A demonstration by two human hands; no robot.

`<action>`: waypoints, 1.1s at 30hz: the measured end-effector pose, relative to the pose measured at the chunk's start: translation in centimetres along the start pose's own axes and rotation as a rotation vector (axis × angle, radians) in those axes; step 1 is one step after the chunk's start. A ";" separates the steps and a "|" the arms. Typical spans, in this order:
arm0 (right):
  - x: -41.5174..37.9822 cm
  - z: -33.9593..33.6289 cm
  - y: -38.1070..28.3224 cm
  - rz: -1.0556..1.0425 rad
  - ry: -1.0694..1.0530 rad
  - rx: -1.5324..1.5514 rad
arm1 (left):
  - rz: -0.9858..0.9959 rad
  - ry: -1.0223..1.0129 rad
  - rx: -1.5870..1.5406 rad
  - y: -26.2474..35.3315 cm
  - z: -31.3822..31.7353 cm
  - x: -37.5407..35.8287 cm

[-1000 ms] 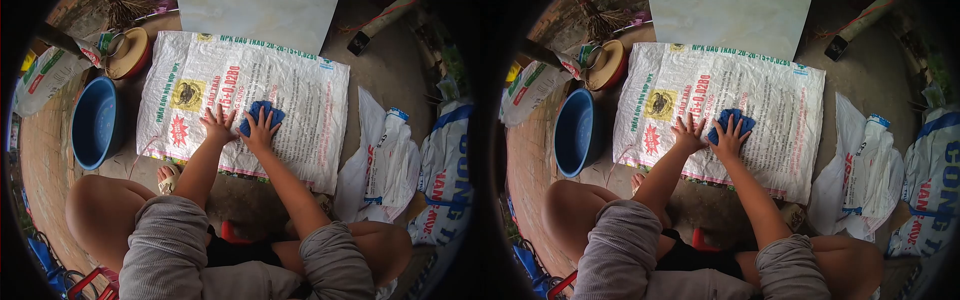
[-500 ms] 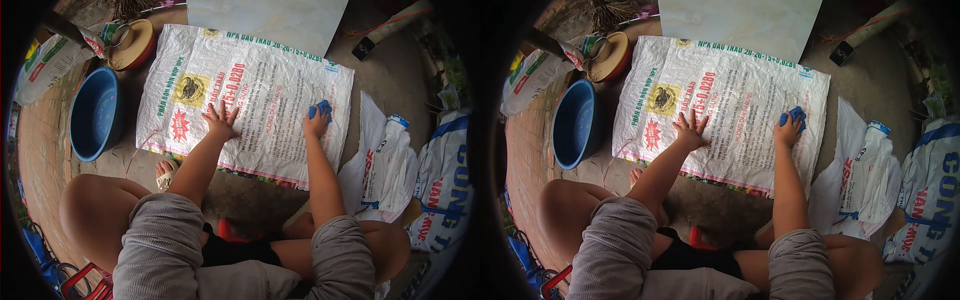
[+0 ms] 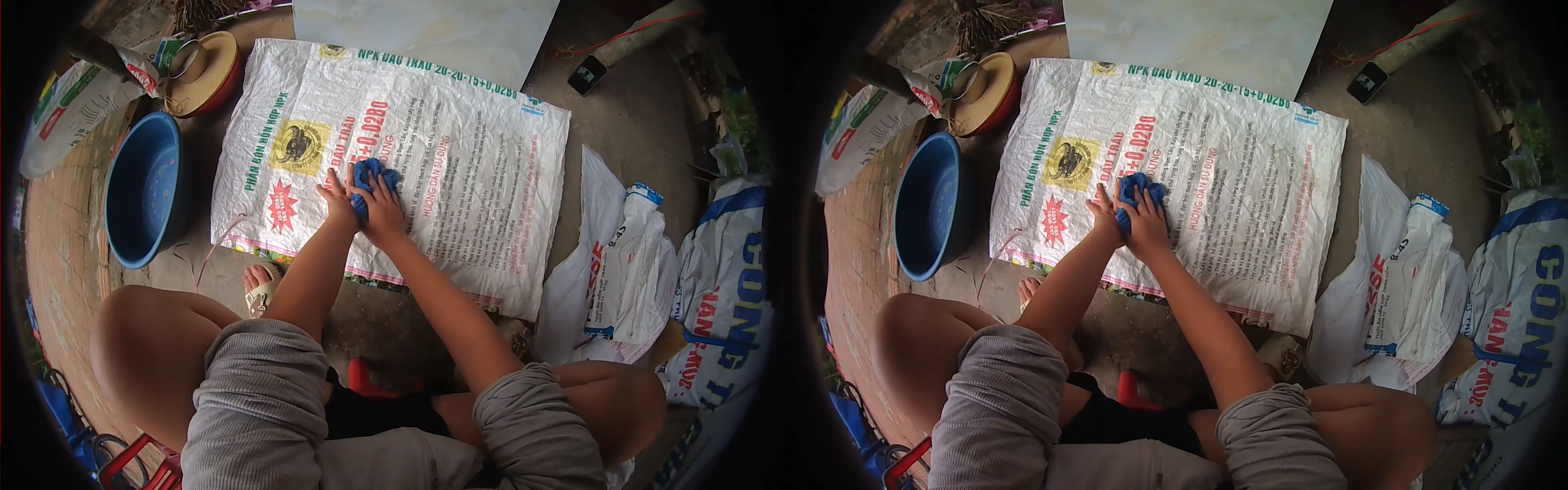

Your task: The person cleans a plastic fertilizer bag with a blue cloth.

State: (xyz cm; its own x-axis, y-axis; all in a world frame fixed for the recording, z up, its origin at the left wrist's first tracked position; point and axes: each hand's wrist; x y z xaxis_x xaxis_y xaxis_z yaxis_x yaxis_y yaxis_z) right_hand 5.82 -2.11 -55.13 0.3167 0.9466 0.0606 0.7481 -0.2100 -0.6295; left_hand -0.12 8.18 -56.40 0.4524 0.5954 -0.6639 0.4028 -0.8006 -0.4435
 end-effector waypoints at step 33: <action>-6.0 -5.3 2.4 0.014 -0.224 0.001 | -0.109 -0.125 -0.130 2.6 -2.5 -0.8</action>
State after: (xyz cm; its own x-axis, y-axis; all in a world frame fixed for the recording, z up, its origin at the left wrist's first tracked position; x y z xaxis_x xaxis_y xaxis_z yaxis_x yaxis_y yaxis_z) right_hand 8.80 -9.54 -52.95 0.1898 0.9743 -0.1213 0.7440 -0.2233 -0.6298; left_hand 2.52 5.83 -55.56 0.3017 0.6583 -0.6897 0.5466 -0.7121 -0.4406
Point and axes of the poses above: each hand's wrist, its own x-axis towards the middle knuckle, its own z-axis out of the palm, y = z × x, and after that the axes turned 12 degrees about -y, right-handed
